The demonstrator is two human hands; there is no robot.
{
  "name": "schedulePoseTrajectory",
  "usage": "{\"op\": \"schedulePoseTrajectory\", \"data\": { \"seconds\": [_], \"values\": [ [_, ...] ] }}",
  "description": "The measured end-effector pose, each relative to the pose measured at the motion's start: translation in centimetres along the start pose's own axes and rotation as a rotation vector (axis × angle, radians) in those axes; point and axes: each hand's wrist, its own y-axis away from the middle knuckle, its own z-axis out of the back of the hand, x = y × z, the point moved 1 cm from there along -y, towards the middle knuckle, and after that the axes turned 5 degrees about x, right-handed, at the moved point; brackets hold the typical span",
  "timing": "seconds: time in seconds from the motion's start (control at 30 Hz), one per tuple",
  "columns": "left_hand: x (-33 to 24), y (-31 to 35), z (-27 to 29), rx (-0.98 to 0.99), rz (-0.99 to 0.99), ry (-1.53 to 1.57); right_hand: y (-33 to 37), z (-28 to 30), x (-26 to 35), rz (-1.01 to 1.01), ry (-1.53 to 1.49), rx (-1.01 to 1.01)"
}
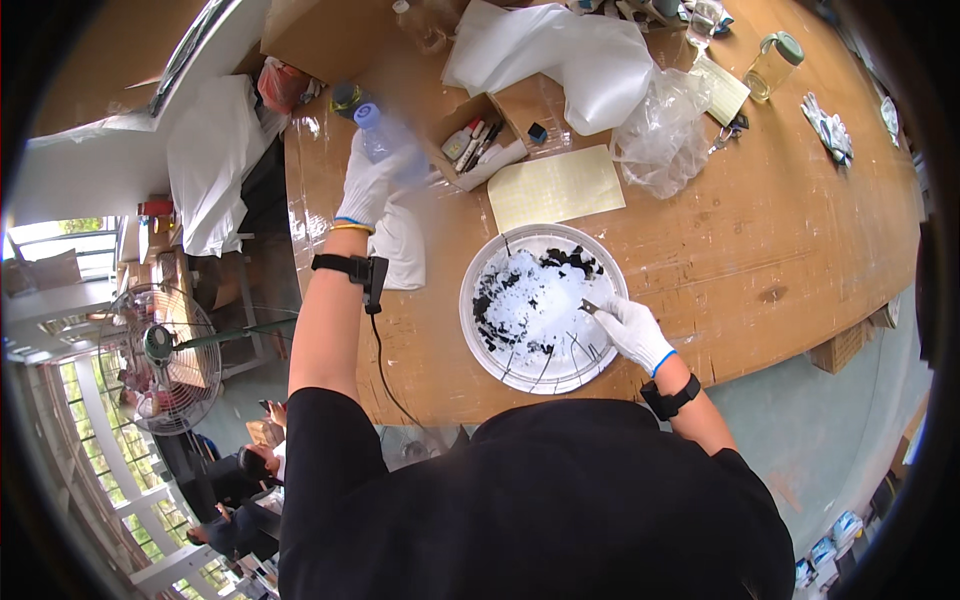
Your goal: The recorder is cleaning or preparing small black components in a bucket of liquid, possibly water or a solvent.
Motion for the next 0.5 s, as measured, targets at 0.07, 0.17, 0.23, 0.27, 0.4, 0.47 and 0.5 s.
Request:
{"op": "schedulePoseTrajectory", "data": {
  "seconds": [0.07, 0.17, 0.23, 0.27, 0.4, 0.47, 0.5],
  "values": [
    [0.8, -4.8, 0.2, -0.057, -0.047, 0.037, -0.3, -0.1, -0.3, 0.024, 0.017, 0.019],
    [2.4, -11.0, -0.6, -0.137, -0.056, 0.038, 0.4, 0.9, 1.7, 0.013, 0.048, 0.006],
    [4.4, -15.3, 0.3, -0.220, -0.077, -0.015, 0.3, 1.3, 2.1, 0.016, 0.009, 0.000],
    [5.1, -17.1, -0.1, -0.213, -0.080, -0.011, 0.3, 1.5, 2.2, 0.007, -0.035, -0.006],
    [8.2, -22.8, 0.2, -0.338, -0.012, 0.015, -0.1, 2.1, 2.1, -0.024, -0.054, -0.026],
    [9.3, -24.4, -0.9, -0.503, -0.033, 0.038, -0.3, 2.3, 2.3, -0.047, -0.034, -0.037],
    [9.7, -25.0, -1.3, -0.501, -0.032, 0.037, -0.3, 2.4, 2.7, -0.066, -0.041, -0.029]
  ]
}}
